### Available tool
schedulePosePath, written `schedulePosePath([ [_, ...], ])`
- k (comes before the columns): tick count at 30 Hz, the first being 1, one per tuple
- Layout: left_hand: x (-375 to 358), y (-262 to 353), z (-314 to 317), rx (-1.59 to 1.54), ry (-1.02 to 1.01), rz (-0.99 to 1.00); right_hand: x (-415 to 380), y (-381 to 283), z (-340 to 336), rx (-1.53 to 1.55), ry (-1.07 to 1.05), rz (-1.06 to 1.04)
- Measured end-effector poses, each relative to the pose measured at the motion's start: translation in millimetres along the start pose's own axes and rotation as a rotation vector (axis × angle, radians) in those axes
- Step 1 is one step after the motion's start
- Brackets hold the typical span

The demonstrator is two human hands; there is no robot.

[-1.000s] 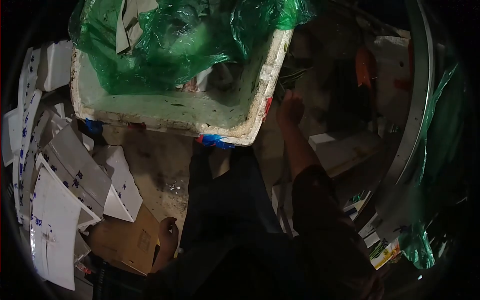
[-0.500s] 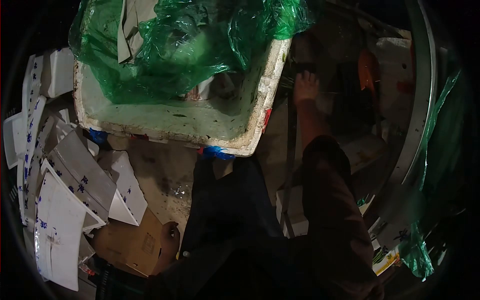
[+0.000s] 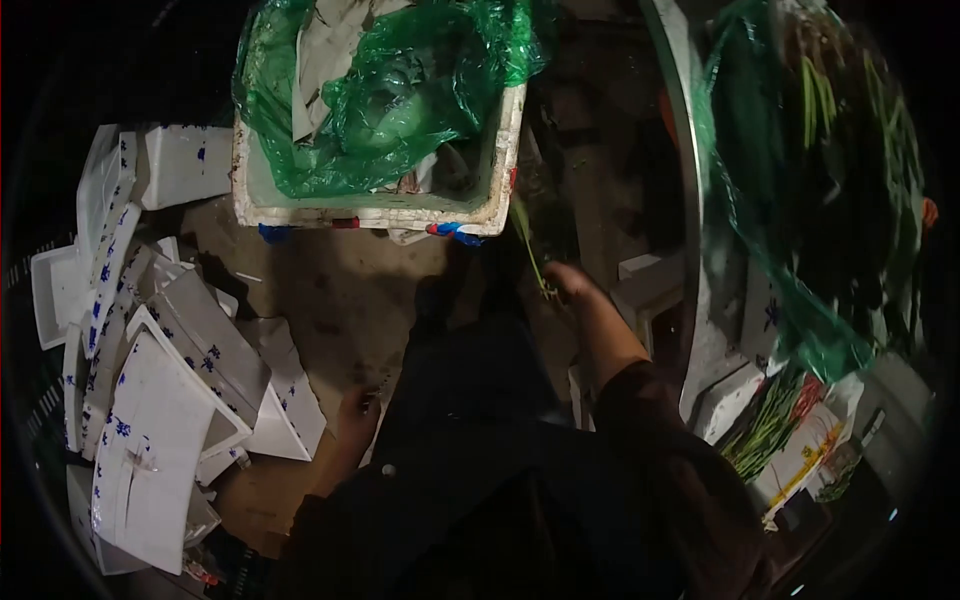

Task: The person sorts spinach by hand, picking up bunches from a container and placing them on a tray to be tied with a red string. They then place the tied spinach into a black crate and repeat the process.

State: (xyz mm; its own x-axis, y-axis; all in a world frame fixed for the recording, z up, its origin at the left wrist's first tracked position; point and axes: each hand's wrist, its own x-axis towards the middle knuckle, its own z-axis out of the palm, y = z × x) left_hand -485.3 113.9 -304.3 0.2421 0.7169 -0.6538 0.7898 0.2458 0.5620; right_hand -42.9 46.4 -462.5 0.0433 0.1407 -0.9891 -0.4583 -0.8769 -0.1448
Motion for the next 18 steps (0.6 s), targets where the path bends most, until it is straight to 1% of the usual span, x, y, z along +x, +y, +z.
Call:
schedulePosePath([
  [1,11,2,-3,-0.016,-0.075,0.01,-31,4,16,0.218,0.037,-0.003],
  [2,18,6,-10,-0.021,-0.165,0.018,-68,8,27,0.18,-0.026,-0.028],
  [3,28,30,-18,-0.004,-0.188,0.066,-97,13,32,0.151,-0.075,-0.066],
  [4,35,70,-25,-0.044,-0.379,0.036,-109,25,38,0.185,-0.134,-0.094],
  [5,38,106,-27,-0.065,-0.581,0.002,-144,25,54,0.23,-0.167,-0.193],
  [6,39,133,-24,-0.021,-0.633,0.067,-193,14,72,0.275,-0.19,-0.296],
  [8,33,179,-13,-0.133,-0.957,0.191,-287,-3,93,0.307,-0.164,-0.558],
  [9,28,201,-6,-0.12,-1.037,0.246,-306,-1,99,0.388,-0.147,-0.695],
  [10,17,224,7,-0.306,-1.184,0.294,-324,5,102,0.46,-0.131,-0.828],
  [11,3,249,19,-0.496,-1.323,0.32,-349,11,100,0.513,-0.083,-0.857],
  [12,-14,278,23,-0.387,-1.362,0.335,-376,14,96,0.542,-0.035,-0.987],
  [13,-29,297,29,-0.343,-1.398,0.352,-393,21,90,0.56,0.008,-1.114],
  [15,-58,323,42,-0.256,-1.339,0.452,-410,42,66,0.499,0.127,-1.192],
  [16,-74,330,50,-0.205,-1.275,0.483,-422,53,54,0.5,0.159,-1.241],
  [17,-85,338,57,-0.185,-1.284,0.499,-428,65,43,0.431,0.27,-1.215],
  [18,-96,346,65,-0.144,-1.369,0.46,-433,80,31,0.365,0.379,-1.182],
])
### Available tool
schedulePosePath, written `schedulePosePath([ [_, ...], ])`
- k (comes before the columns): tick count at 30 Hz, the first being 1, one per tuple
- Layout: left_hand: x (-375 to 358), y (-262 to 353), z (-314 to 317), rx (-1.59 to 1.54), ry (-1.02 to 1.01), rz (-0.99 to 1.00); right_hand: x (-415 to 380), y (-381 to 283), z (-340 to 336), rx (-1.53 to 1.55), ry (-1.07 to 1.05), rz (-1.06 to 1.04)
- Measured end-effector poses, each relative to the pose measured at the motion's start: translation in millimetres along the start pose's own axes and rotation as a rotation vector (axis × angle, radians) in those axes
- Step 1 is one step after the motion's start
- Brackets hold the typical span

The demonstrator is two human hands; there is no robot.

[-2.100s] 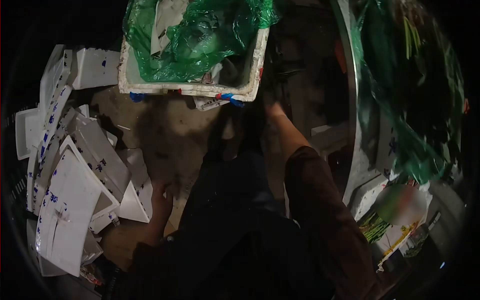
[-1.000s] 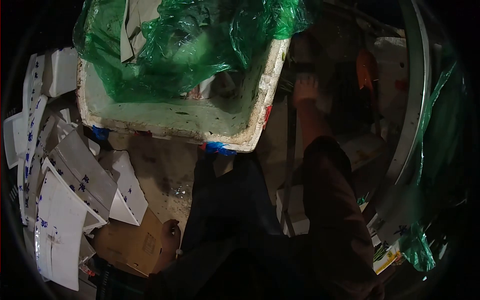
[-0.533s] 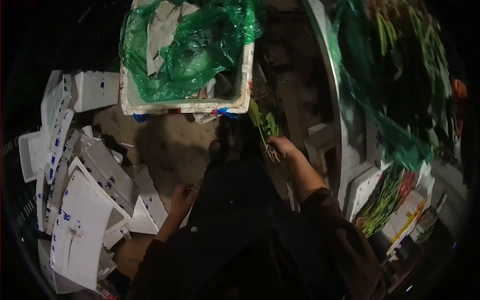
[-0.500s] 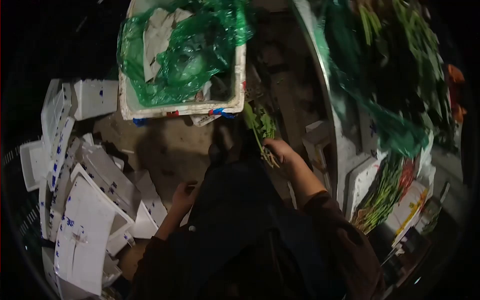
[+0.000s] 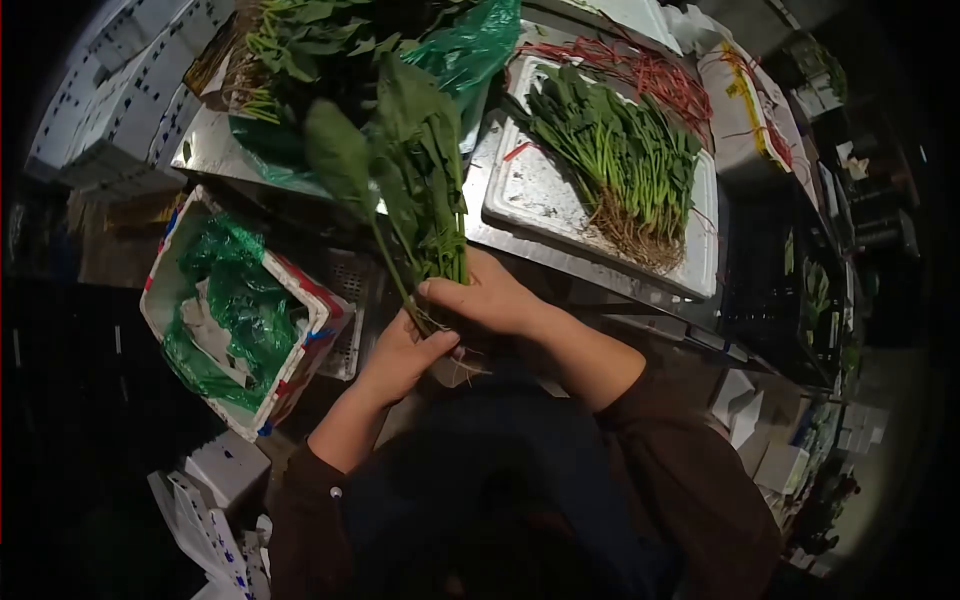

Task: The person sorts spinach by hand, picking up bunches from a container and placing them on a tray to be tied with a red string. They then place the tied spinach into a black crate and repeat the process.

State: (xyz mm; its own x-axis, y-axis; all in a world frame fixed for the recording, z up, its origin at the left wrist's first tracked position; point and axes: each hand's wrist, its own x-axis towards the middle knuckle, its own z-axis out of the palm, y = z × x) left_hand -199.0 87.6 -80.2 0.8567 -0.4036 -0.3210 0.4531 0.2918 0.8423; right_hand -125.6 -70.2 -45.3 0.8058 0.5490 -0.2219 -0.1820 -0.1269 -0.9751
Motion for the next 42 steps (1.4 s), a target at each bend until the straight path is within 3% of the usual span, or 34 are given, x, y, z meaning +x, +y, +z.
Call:
schedulePosePath([
  [6,81,24,73,0.096,-0.162,-0.085,-52,-10,-122,-0.016,0.163,0.136],
  [8,115,29,103,0.097,-0.25,-0.062,-68,-18,-167,-0.059,0.265,0.064],
  [11,170,42,152,0.189,-0.334,0.128,-89,-52,-212,0.18,0.412,0.002],
  [14,211,56,194,0.291,-0.275,0.205,-95,-64,-263,0.25,0.479,-0.12],
  [16,231,58,215,0.317,-0.212,0.219,-92,-59,-299,-0.076,0.611,-0.19],
  [17,240,58,222,0.338,-0.146,0.233,-90,-55,-311,-0.016,0.587,-0.201],
  [19,268,35,217,0.358,-0.048,0.191,-77,-14,-341,-0.138,0.624,-0.122],
  [20,284,20,210,0.251,0.031,0.032,-73,3,-350,-0.266,0.663,-0.047],
  [21,295,7,202,0.143,0.112,-0.127,-72,7,-352,-0.479,0.643,0.229],
  [23,301,-5,196,0.112,0.131,-0.22,-70,51,-356,-0.483,0.601,0.229],
  [25,299,-4,200,0.165,0.133,-0.263,-72,54,-353,-0.5,0.591,0.179],
  [27,292,2,204,0.223,0.123,-0.221,-73,50,-351,-0.476,0.573,0.171],
  [29,282,19,204,0.992,-0.064,-0.058,-83,41,-348,-0.449,0.559,0.169],
  [30,281,17,197,1.09,-0.033,-0.071,-92,36,-346,-0.505,0.533,0.229],
  [31,281,18,187,1.093,0.026,-0.098,-100,28,-348,-0.563,0.507,0.286],
  [33,281,29,164,1.093,0.146,-0.185,-118,20,-363,-0.609,0.656,0.382],
  [35,288,26,137,0.889,0.271,-0.298,-134,45,-388,-0.754,0.802,0.448],
  [37,304,14,117,0.892,0.311,-0.289,-139,75,-403,-0.714,0.762,0.508],
  [39,317,6,117,0.663,0.332,-0.351,-137,95,-403,-0.678,0.724,0.564],
  [40,321,2,120,0.66,0.336,-0.351,-132,102,-399,-0.662,0.726,0.489],
  [42,328,-6,131,0.86,0.366,-0.09,-126,106,-396,-0.655,0.684,0.367],
])
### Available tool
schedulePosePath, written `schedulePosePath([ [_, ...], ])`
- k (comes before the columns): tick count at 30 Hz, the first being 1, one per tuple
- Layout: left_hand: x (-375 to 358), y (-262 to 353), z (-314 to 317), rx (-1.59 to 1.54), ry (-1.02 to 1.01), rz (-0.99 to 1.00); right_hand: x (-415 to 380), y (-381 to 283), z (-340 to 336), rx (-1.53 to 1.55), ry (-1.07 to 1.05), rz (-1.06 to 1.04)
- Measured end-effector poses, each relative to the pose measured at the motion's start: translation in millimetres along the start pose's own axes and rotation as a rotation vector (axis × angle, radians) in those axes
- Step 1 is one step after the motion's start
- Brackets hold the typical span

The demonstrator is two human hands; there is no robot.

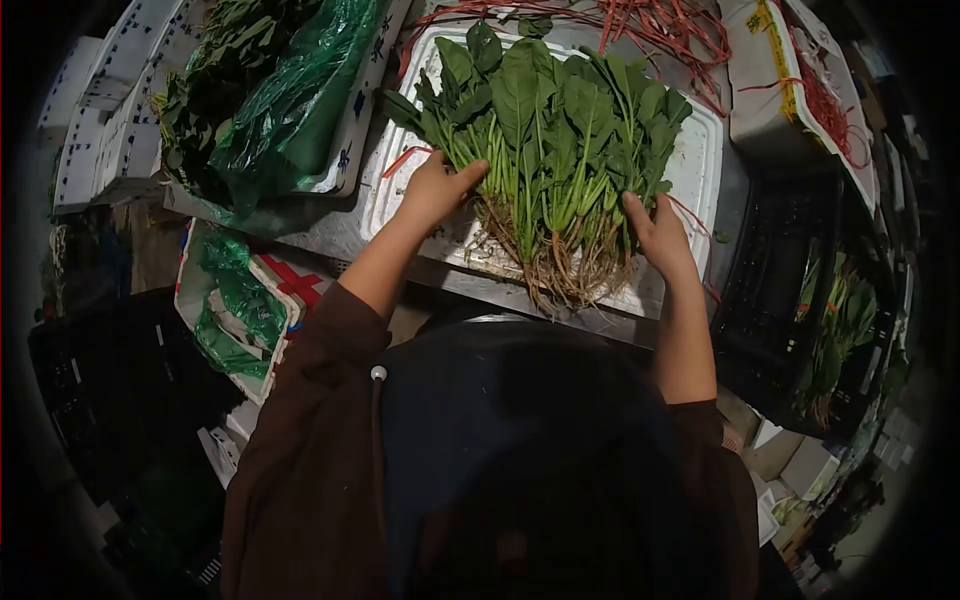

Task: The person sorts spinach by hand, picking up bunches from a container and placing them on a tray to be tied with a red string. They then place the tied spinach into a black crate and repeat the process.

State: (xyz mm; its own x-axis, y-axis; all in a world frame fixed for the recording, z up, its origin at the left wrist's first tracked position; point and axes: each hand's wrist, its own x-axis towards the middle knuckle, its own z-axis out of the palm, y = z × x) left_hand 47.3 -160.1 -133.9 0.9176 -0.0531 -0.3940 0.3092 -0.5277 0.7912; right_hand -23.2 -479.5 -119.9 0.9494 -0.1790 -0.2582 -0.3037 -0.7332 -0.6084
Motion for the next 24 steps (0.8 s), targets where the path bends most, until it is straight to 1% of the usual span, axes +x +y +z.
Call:
schedulePosePath([
  [1,-1,2,4,0.001,0.008,-0.006,0,1,6,0.003,-0.008,-0.006],
  [3,-4,10,11,0.107,0.117,0.239,-2,7,22,-0.007,0.152,-0.075],
  [4,-8,23,13,0.091,0.121,0.275,-2,6,25,-0.004,0.146,-0.085],
  [6,-18,54,14,0.18,0.063,0.313,-6,5,28,0.276,0.049,-0.081],
  [7,-12,55,20,0.161,0.053,0.466,-22,-30,12,0.304,0.012,-0.042],
  [8,-6,57,23,0.159,0.063,0.461,-21,-29,14,0.301,0.005,-0.05],
  [10,1,67,25,0.262,0.048,0.382,-19,-24,21,0.176,0.016,-0.063],
  [11,10,57,25,0.281,0.074,0.395,-19,-24,23,0.072,0.066,-0.124],
  [13,26,36,19,0.441,0.054,0.279,-20,-25,22,0.028,0.062,-0.11],
  [14,29,25,18,0.519,0.083,0.269,-21,-25,22,-0.012,0.06,-0.088],
  [15,26,27,14,0.521,0.083,0.265,-22,-27,21,-0.01,0.057,-0.088],
  [17,19,32,6,0.471,-0.045,0.199,-24,-31,18,0.119,-0.015,-0.11],
  [18,23,25,6,0.475,-0.046,0.195,-23,-27,23,0.123,-0.018,-0.108],
  [20,35,7,9,0.526,0.016,0.224,-16,-16,33,0.041,0.004,-0.144],
  [21,32,11,4,0.539,0.011,0.216,-14,-16,30,0.041,0.004,-0.147],
  [22,29,13,-2,0.537,0.009,0.21,-16,-17,24,-0.057,-0.034,-0.107],
  [24,24,19,-16,0.509,-0.094,0.205,-16,-14,14,-0.222,-0.112,-0.032],
])
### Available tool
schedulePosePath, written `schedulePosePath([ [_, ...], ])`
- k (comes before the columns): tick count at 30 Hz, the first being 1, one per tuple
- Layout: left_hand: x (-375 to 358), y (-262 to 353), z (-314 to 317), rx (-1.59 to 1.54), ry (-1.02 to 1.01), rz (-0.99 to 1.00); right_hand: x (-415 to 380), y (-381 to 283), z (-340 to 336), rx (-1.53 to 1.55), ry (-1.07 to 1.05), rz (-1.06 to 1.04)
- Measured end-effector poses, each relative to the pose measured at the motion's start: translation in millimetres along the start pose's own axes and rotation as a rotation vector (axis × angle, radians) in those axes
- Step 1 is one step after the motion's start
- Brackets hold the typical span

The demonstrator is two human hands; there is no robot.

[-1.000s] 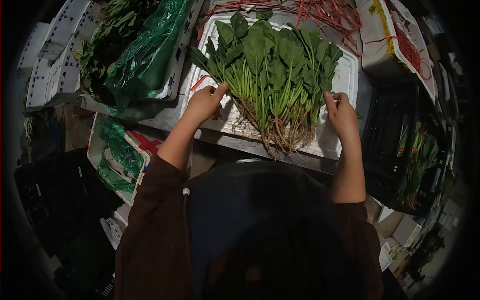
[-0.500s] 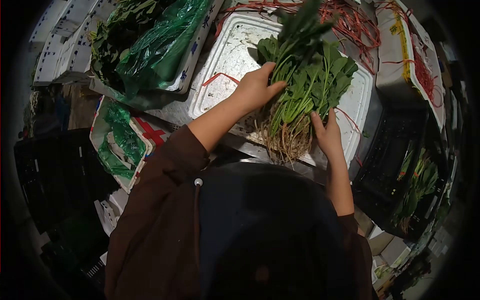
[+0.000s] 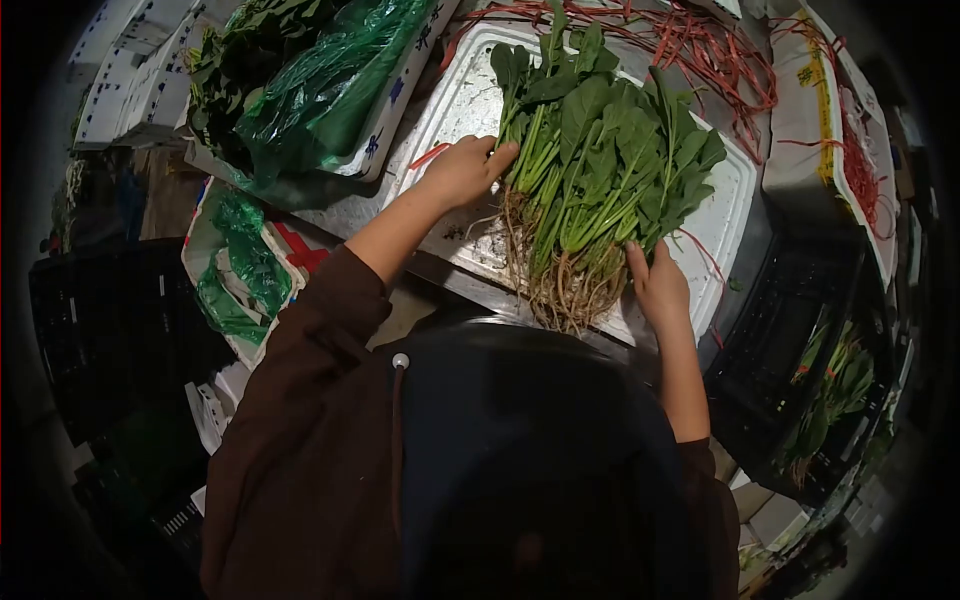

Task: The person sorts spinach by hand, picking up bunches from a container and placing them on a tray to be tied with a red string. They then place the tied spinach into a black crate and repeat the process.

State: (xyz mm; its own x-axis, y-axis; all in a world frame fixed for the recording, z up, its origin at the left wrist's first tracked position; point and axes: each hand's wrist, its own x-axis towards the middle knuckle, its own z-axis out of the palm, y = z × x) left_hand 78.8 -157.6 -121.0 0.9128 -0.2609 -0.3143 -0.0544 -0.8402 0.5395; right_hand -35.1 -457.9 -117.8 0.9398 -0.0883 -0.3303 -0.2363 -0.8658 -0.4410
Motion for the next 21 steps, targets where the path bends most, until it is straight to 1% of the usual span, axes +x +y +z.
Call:
schedulePosePath([
  [1,-7,7,-13,-0.039,-0.058,-0.016,-2,0,-8,-0.082,-0.043,0.033],
  [2,-8,0,-14,-0.04,-0.055,-0.022,-3,-5,-20,-0.166,-0.085,0.064],
  [3,-7,-10,-13,-0.037,-0.05,0.047,-5,-14,-36,-0.245,-0.155,0.125],
  [4,-7,-18,-13,-0.036,-0.046,0.115,-6,-17,-45,-0.367,-0.091,0.116],
  [5,-5,-24,-11,-0.039,-0.046,0.108,-8,-19,-54,-0.488,-0.025,0.106],
  [6,-5,-30,-9,-0.043,-0.053,0.122,-11,-31,-63,-0.419,0.091,0.121],
  [7,-6,-32,-10,-0.046,-0.059,0.138,-12,-44,-68,-0.423,0.088,0.118],
  [9,-8,-32,-11,-0.038,-0.069,0.137,-5,-73,-69,-0.322,0.364,-0.331],
  [11,-7,-36,-6,-0.005,-0.068,0.156,21,-103,-56,-0.39,0.415,-0.762],
  [13,-8,-35,-5,0.031,-0.077,0.178,50,-139,-28,-0.463,0.409,-1.018],
  [15,-8,-40,-2,0.072,-0.051,0.21,78,-160,5,-0.515,0.296,-1.066],
  [16,-7,-44,2,0.08,0.007,0.256,91,-162,19,-0.519,0.296,-1.064],
  [17,-6,-47,3,0.087,0.066,0.302,103,-164,30,-0.585,0.283,-1.09],
  [18,-7,-48,2,0.097,0.059,0.309,104,-174,31,-0.654,0.273,-1.118],
  [20,-5,-49,3,0.094,0.105,0.231,95,-183,27,-0.841,-0.007,-0.831],
  [21,-5,-51,5,0.069,0.168,0.212,89,-182,26,-0.85,0.034,-0.841],
])
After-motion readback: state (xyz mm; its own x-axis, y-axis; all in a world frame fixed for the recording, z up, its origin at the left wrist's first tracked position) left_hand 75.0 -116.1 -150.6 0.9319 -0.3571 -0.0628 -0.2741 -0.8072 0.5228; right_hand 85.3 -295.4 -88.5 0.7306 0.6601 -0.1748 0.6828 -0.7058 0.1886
